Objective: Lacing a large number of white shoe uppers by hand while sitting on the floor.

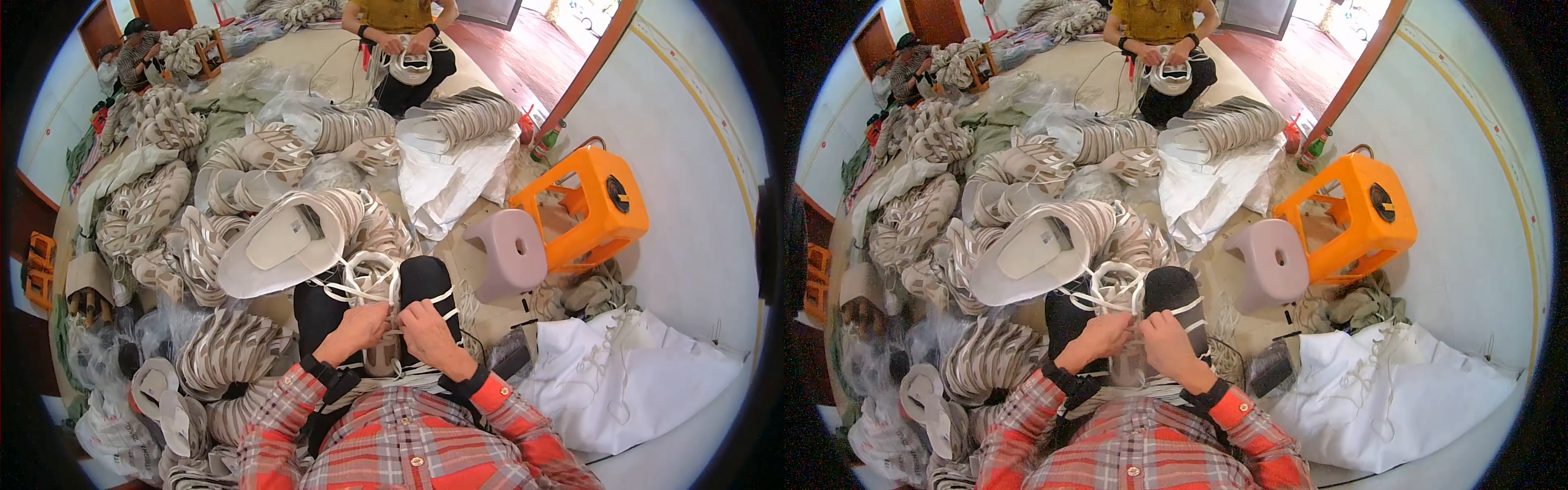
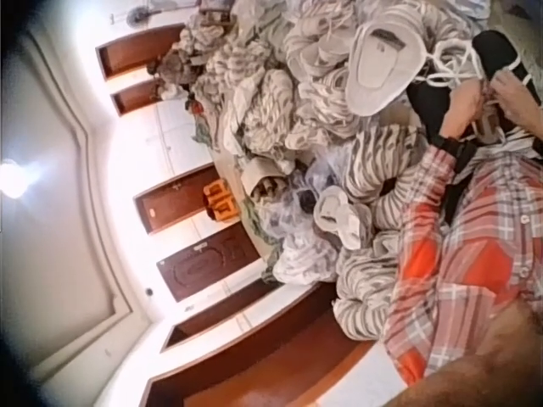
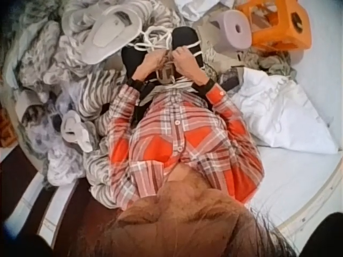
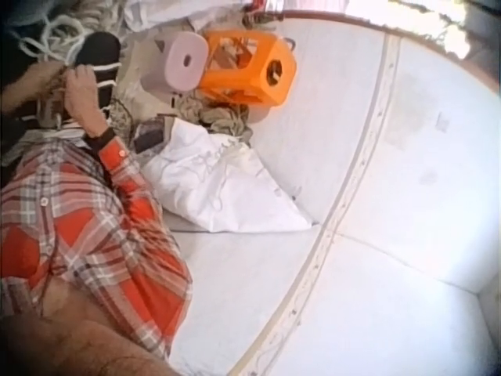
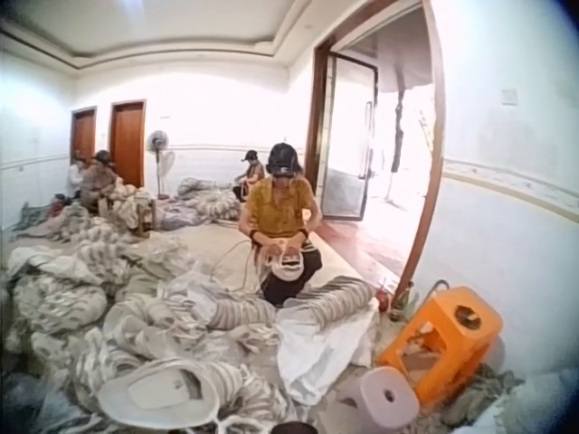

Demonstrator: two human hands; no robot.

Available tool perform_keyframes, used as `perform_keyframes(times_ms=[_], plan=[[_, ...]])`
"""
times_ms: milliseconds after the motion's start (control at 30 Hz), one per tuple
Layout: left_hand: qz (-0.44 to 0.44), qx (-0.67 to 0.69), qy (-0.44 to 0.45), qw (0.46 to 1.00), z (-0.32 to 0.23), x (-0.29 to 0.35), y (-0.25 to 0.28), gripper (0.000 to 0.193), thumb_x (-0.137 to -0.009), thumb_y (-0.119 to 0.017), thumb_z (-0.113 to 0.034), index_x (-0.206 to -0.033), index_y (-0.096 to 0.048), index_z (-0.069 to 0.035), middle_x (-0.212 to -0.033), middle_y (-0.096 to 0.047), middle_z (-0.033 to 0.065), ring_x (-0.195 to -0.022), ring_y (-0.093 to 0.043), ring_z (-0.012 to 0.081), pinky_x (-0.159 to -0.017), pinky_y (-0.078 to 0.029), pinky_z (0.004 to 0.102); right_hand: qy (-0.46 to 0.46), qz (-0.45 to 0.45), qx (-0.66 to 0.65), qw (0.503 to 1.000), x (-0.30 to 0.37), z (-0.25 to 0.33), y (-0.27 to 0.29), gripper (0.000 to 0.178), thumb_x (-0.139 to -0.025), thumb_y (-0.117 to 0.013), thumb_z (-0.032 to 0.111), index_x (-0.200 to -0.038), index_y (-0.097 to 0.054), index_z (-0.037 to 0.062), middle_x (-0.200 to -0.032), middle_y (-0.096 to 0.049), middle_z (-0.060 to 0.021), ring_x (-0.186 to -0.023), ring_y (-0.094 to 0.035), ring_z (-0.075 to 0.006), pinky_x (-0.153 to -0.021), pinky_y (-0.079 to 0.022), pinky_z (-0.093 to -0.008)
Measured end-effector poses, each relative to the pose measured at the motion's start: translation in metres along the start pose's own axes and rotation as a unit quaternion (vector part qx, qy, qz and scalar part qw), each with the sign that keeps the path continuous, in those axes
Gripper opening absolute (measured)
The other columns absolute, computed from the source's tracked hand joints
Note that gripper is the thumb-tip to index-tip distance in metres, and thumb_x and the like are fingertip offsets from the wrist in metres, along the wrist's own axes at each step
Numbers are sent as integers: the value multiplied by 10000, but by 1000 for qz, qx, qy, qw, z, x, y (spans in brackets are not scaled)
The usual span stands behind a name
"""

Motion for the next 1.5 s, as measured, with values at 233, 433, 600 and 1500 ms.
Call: perform_keyframes(times_ms=[233, 433, 600, 1500], plan=[[113, 315, 97, 937, 18, 7, -13, 245, -905, -396, -179, -929, -561, 0, -563, -604, 85, -468, -555, 153, -425, -403, 290, -3, 69, 56, 996, 5, 1, -7, 95, -682, -588, 132, -694, -603, 39, -809, -480, -110, -843, -479, -274, -706, -434, -362], [134, 305, 159, 930, 19, 1, -8, 219, -870, -432, -139, -924, -597, -6, -557, -604, 74, -421, -536, 134, -378, -389, 276, -27, 178, -23, 983, 15, -1, -16, 130, -726, -599, 188, -738, -597, 58, -814, -507, -120, -849, -525, -298, -693, -466, -408], [143, 302, 159, 929, 15, -1, -4, 175, -821, -481, -96, -866, -618, 2, -550, -604, 80, -398, -531, 133, -361, -403, 277, -23, 169, -10, 985, 16, -4, -17, 142, -736, -639, 204, -764, -609, 69, -767, -495, -83, -794, -523, -259, -664, -452, -368], [175, 329, 163, 914, 6, 3, 1, 230, -878, -422, -115, -939, -594, 26, -552, -588, 78, -387, -510, 120, -335, -366, 252, -86, 82, 9, 993, 5, -21, -22, 133, -803, -518, 147, -771, -517, 18, -583, -559, -183, -581, -589, -365, -496, -457, -429]])
Point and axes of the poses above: each hand's wrist, its own x-axis away from the middle knuckle, its own y-axis out of the back of the hand, z = x × y, the point moved 8 cm from there along -x, towards the middle knuckle
